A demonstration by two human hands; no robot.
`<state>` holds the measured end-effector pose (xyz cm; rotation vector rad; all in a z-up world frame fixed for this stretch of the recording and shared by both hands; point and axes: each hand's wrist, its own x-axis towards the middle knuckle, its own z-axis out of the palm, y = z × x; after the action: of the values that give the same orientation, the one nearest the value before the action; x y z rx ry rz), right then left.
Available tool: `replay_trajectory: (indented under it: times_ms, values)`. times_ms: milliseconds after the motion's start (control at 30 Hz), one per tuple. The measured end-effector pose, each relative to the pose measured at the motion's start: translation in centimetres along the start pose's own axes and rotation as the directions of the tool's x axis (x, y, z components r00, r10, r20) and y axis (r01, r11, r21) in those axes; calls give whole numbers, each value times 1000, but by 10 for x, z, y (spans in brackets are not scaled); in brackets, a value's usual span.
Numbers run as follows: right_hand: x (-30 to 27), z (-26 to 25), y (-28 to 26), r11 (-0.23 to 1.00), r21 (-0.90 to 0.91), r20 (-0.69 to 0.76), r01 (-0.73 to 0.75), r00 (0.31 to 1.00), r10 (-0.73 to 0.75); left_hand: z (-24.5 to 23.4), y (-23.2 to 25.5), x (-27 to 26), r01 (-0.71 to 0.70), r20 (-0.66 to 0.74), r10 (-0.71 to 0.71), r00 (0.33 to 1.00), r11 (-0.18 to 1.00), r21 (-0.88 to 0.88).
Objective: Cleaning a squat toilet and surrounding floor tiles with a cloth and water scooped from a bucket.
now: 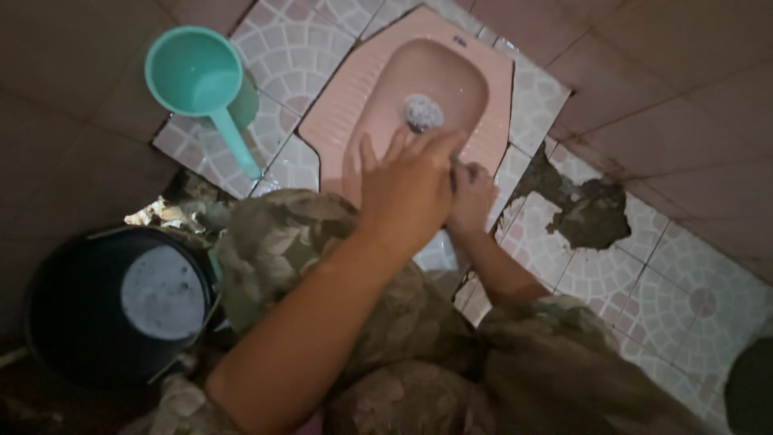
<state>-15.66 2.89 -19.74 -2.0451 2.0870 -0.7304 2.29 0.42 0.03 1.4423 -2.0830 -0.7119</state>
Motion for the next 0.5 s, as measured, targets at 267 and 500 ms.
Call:
replay_trajectory:
  times_ms: [267,500]
  values:
    - [-87,6,60,954,20,428,299,860,-278,-40,-18,-21,30,-164,-46,985,995,-99]
    - [-88,37,26,726,118,323,677,666,-673,-69,-21,-46,12,-301,-68,951,983,-183]
